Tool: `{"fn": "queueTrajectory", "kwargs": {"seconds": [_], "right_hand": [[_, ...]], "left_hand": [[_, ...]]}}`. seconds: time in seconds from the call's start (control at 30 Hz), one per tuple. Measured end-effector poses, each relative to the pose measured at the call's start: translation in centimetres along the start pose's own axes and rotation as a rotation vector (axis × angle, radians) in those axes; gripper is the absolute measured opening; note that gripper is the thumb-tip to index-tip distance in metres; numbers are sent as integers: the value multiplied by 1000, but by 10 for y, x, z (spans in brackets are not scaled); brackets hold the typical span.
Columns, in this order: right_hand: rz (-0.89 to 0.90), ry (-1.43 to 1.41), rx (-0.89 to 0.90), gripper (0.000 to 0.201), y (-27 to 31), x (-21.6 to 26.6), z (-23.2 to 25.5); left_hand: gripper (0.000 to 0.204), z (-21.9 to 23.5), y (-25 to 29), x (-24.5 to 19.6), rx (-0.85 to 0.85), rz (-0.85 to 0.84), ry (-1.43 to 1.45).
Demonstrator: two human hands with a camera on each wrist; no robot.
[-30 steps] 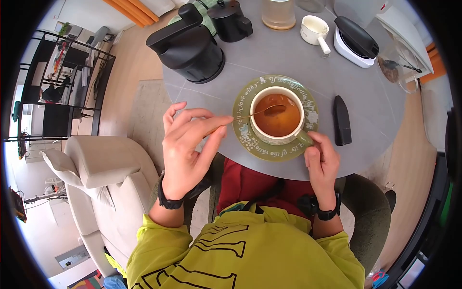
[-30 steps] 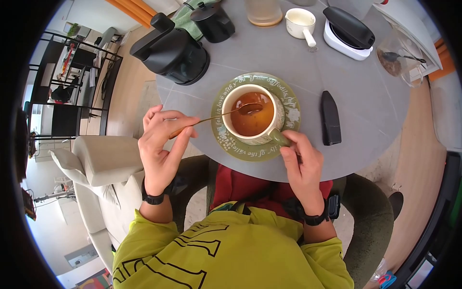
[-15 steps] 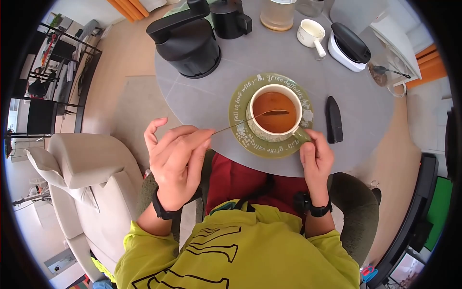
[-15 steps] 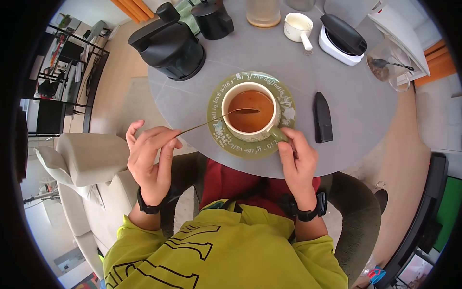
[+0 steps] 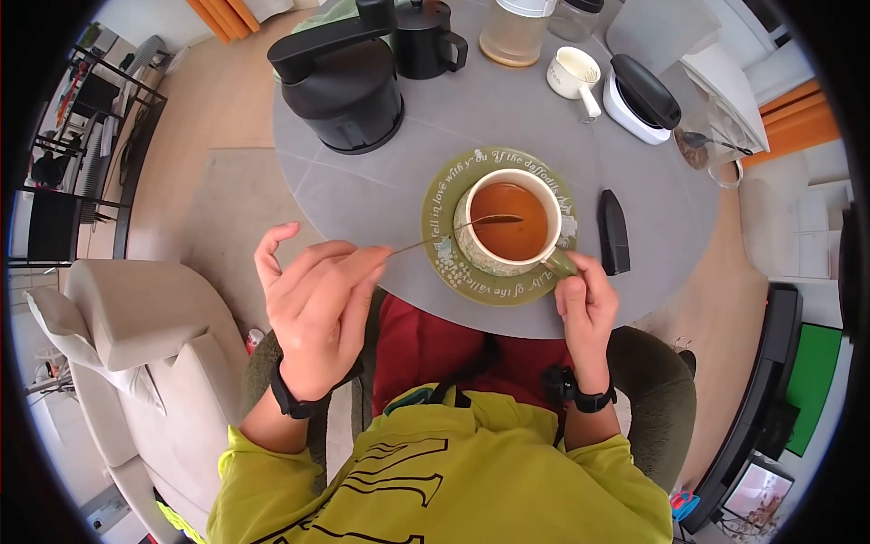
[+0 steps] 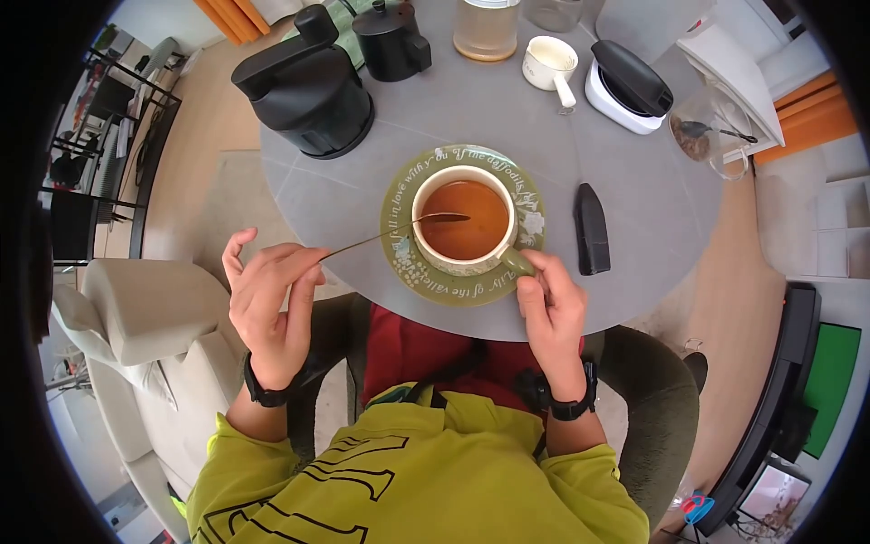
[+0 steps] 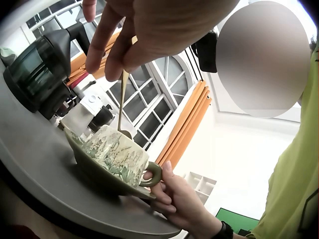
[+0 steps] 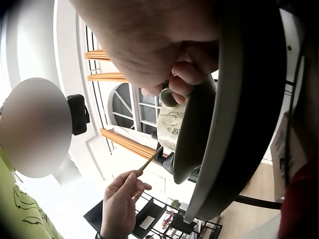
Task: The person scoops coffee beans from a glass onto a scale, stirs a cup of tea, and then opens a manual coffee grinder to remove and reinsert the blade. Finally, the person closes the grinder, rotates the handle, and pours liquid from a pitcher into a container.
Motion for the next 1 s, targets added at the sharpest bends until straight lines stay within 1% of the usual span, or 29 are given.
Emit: {"fn": "queueTrajectory", "kwargs": {"seconds": [0.17,0.23,0.27,0.3,0.33,0.4,0.43,0.5,0.53,0.6,0.63,0.73,0.87,0.97,1.0], "right_hand": [[-68,-24,13,21,-2,9,0],[-167,-16,59,22,-2,9,0],[-169,-16,56,22,-3,13,0],[-209,-20,67,22,-4,15,-2],[-250,-26,79,23,-5,17,-3],[-271,-26,73,23,-6,21,-4],[-291,-25,68,23,-7,22,-5],[-311,-27,72,22,-8,26,-5],[-329,-24,76,21,-9,26,-5],[-334,3,96,20,-12,25,-5],[-335,33,119,19,-13,25,-5],[-337,111,161,18,-17,28,-5],[-393,94,121,20,-19,33,-10],[-447,30,83,21,-17,29,-10],[-453,-37,67,21,-17,26,-9]], "left_hand": [[16,-8,0,3,38,-8,-9],[16,-10,1,3,60,-4,-5],[14,-11,1,6,78,45,48],[12,-11,2,10,96,94,101],[12,-10,4,11,99,94,102],[11,-13,8,22,202,268,285],[11,-15,10,25,204,269,282],[15,-20,16,36,144,458,564],[15,-21,14,36,148,457,562],[18,-24,16,40,53,628,717],[18,-24,16,42,54,664,716],[19,-27,16,47,56,682,735],[19,-29,16,52,64,691,730],[19,-32,17,54,79,706,739],[19,-33,18,54,79,702,747]]}}
Point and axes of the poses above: each hand's wrist, its own y-axis away from the middle knuckle, its own z-axis out of the back of the hand, x = y × z, the point moved 5 cm from there along -y, towards the middle knuckle, and after that the axes turned 14 degrees about -y, right-handed, at the moved point
